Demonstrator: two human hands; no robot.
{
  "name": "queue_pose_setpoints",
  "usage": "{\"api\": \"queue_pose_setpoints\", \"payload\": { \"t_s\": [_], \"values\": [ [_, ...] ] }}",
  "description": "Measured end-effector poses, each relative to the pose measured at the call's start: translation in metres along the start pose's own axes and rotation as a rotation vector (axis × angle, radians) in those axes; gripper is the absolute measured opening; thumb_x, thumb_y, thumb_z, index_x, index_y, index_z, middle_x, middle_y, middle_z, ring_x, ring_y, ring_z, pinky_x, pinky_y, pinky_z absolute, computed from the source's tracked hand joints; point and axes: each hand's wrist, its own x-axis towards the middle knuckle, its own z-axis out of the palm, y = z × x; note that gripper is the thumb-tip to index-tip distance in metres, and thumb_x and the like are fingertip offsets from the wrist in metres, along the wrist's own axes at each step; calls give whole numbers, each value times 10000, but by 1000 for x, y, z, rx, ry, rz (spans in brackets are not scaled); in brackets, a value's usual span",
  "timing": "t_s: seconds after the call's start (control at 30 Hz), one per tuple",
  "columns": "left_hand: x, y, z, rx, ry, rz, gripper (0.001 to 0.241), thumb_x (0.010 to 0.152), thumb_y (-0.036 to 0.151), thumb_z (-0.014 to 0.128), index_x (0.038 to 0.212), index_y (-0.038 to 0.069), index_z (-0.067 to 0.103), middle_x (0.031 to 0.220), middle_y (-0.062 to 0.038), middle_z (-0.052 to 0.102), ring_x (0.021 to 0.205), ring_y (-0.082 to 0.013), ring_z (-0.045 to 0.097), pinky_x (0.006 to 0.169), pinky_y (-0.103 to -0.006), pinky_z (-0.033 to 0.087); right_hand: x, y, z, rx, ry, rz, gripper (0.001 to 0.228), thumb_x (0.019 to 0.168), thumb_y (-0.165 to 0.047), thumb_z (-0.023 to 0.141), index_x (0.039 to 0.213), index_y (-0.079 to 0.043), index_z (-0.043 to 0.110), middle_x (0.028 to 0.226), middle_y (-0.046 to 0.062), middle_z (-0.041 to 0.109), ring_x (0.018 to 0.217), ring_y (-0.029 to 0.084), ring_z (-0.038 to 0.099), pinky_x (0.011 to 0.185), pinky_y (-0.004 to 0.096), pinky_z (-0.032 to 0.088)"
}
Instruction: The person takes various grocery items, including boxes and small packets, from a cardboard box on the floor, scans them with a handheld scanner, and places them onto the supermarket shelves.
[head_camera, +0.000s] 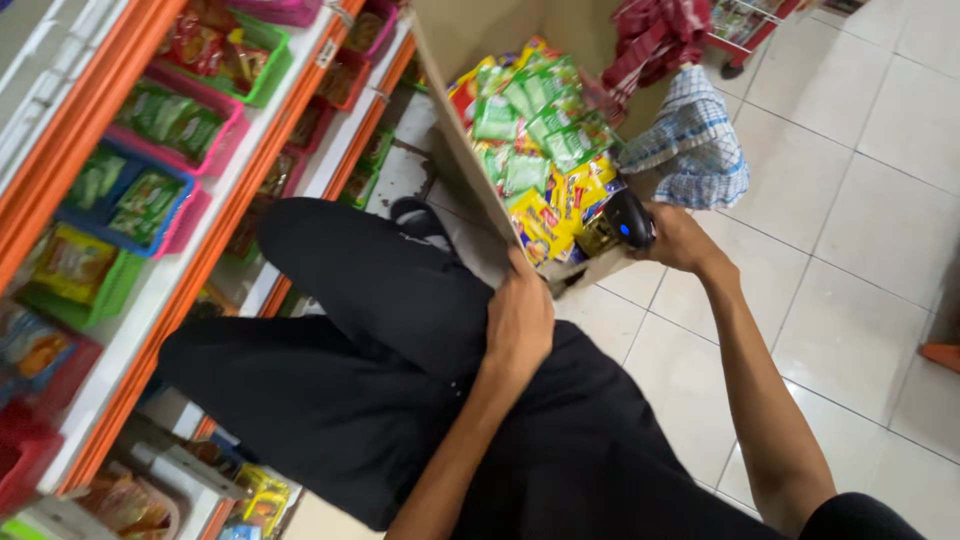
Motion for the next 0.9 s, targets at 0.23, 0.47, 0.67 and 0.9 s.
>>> {"api": "queue_pose_setpoints", "payload": {
  "t_s": [0.23, 0.47, 0.67, 0.9],
  "values": [
    [-1, 29, -71, 339, -104, 597, 636, 826, 364, 768, 1286, -38, 593, 1217, -213, 655, 1203, -347, 570, 1081, -546, 355, -14, -4, -8, 104, -96, 118, 260, 771, -46, 710, 1024, -7, 659, 876, 207, 707, 801, 345, 685, 776, 427, 544],
    [104, -15, -85, 648, -255, 809, 598, 667, 439, 784, 1160, 114, 691, 1191, -71, 684, 1249, -277, 574, 1153, -489, 329, 8, -40, 41, 125, -32, 35, 532, 700, -37, 705, 1217, 14, 586, 1022, 259, 673, 1011, 424, 638, 872, 486, 503],
    [74, -61, -74, 555, -320, 748, 393, 732, 322, 785, 1057, 113, 716, 968, -55, 714, 1016, -240, 639, 996, -428, 410, 55, -33, 64, 19, -244, 169, 391, 752, -78, 693, 1133, -20, 629, 1084, 218, 702, 1088, 383, 655, 950, 457, 523],
    [22, -52, -43, 508, -284, 718, 142, 832, 213, 654, 926, 108, 673, 896, -45, 672, 965, -225, 634, 967, -409, 443, 78, -37, 90, 46, -14, -80, 655, 618, -7, 691, 1253, 67, 547, 1194, 282, 602, 1113, 454, 573, 933, 501, 458]
  ]
}}
